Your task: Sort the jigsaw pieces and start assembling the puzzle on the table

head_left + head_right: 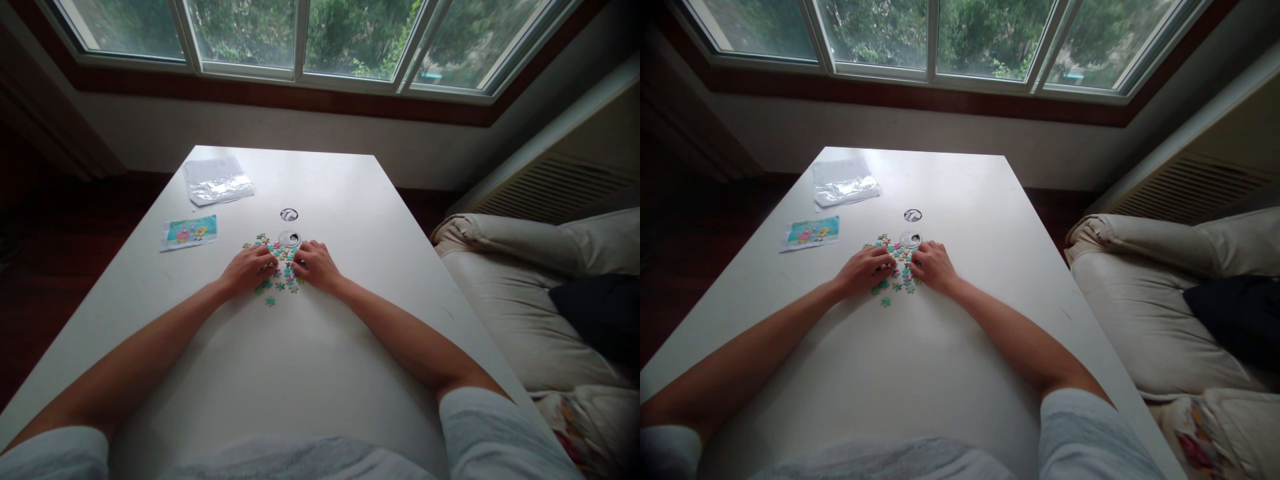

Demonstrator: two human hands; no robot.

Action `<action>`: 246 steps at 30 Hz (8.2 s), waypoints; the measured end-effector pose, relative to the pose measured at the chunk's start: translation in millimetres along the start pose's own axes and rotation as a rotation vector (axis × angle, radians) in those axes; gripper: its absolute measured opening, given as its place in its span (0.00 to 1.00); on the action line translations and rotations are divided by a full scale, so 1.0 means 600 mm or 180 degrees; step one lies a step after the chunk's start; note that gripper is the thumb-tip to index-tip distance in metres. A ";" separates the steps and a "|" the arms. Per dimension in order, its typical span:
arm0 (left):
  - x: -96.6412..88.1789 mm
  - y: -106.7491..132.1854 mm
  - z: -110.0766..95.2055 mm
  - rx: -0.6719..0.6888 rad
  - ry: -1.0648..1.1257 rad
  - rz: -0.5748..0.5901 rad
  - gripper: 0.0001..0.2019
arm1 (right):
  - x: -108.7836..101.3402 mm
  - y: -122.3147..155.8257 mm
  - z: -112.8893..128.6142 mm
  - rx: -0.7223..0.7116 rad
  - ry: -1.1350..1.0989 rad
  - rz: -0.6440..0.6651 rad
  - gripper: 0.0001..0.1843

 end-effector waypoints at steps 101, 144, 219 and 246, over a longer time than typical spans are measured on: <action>-0.030 0.012 0.127 -0.1728 -0.0415 -0.0736 0.13 | 0.003 0.023 0.042 -0.0973 0.0277 0.0054 0.12; -0.080 0.048 0.026 0.0005 0.0521 0.1102 0.04 | -0.009 0.046 0.122 -0.1380 0.0483 0.0284 0.09; -0.067 0.030 0.001 -0.0072 -0.0466 0.0941 0.06 | 0.006 0.032 0.064 -0.0943 0.0365 0.0177 0.14; -0.066 0.031 0.001 -0.0205 -0.0532 0.1005 0.08 | 0.007 0.031 0.064 -0.0919 0.0346 0.0179 0.14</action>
Point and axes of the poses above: each hand's wrist, its own y-axis away from the middle knuckle, its own x-axis out of the palm, z = x × y, the point moved 5 cm from there along -y, towards the middle knuckle, and after that the axes turned 8 degrees about z, right-handed, at the moved point
